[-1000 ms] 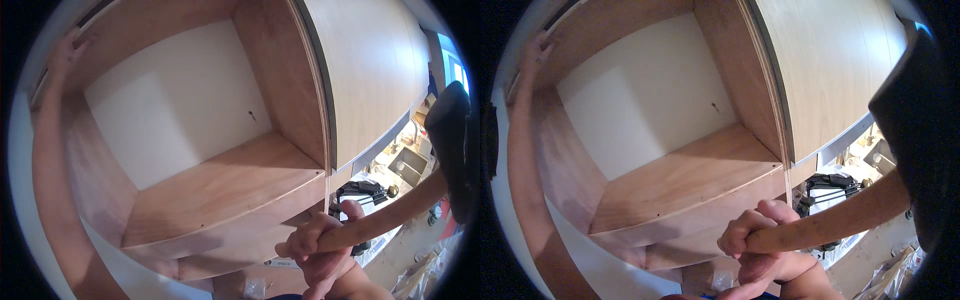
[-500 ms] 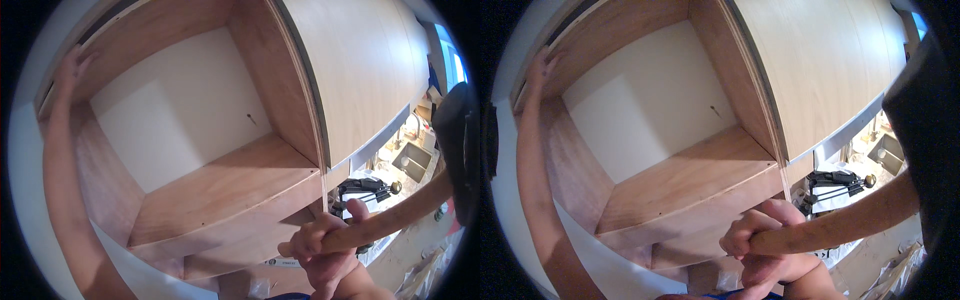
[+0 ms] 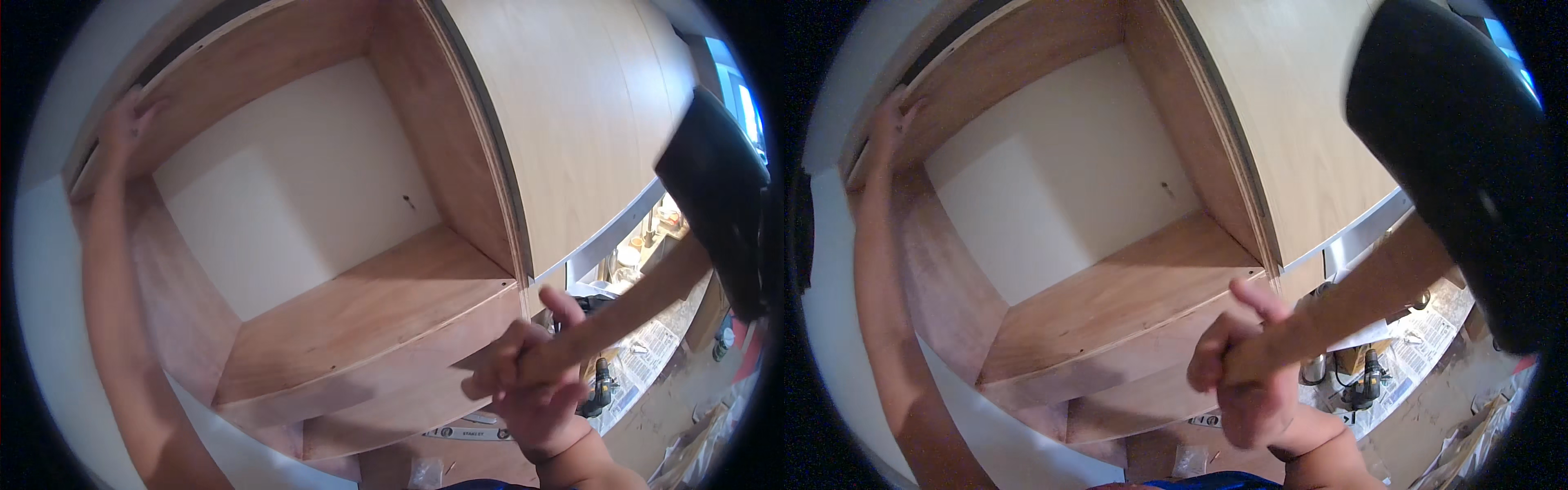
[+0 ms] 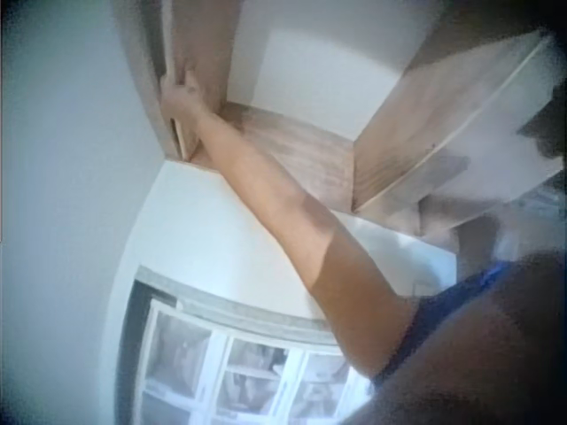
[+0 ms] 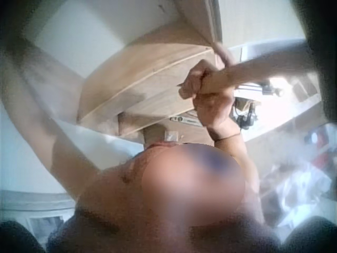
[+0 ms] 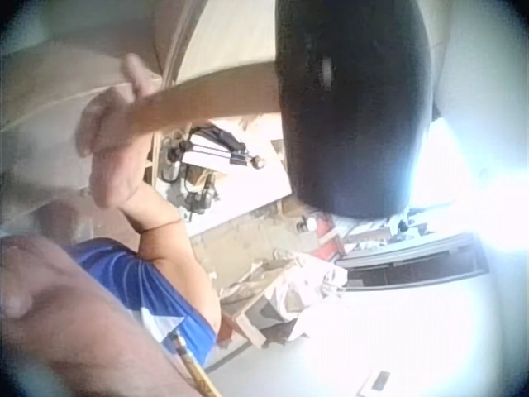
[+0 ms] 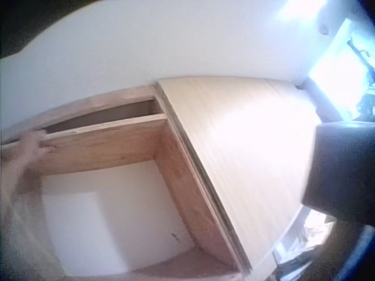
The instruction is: The person measures a piece of plywood with a tape measure and then carries it to a partially assembled wooden cabinet. They insert the plywood into the cabinet as a shelf and use a rubber mallet to tap it into place, ensuring a snug fit.
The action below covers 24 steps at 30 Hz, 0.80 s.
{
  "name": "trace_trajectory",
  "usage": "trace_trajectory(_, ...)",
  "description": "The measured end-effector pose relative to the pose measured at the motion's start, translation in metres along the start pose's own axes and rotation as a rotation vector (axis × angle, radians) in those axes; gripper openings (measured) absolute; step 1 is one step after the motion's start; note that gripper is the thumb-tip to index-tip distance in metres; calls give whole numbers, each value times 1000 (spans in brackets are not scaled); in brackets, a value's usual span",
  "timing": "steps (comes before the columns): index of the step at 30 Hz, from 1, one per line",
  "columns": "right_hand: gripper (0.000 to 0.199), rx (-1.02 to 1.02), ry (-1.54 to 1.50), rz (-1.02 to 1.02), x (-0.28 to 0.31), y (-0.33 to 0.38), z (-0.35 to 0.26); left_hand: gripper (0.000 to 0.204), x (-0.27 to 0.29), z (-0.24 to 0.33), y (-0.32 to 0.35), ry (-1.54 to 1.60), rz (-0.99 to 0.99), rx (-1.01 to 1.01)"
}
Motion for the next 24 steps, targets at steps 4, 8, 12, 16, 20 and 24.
trace_trajectory(4, 83, 127, 358, -57, 2, -51, -8, 58, 5, 7, 4, -13, 67, -23)
trace_trajectory(8, 68, 29, 375, 39, -22, -82, 1, 46, 34, -29, 13, -16, 28, -100)
trace_trajectory(12, 53, 84, 550, 114, -4, -98, 2, 47, 46, 81, 12, 233, -62, 92)
trace_trajectory(16, 49, -62, 738, -37, -21, -116, 37, 41, 41, 36, -8, 190, -180, -220)
trace_trajectory(20, 46, -161, 797, -45, -32, -138, 77, 37, 56, -13, 1, 196, -258, -312)
trace_trajectory(24, 45, -96, 873, -66, -40, -129, 84, 40, 49, -26, 23, 298, -78, -190)
Point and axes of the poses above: each hand's wrist, its own y-axis away from the middle knuckle, its own x-axis out of the back of the hand, z = x × y, the point moved 6 cm from there along -y, towards the middle knuckle, and after that the axes turned 1 degree about y, right-handed, at the moved point
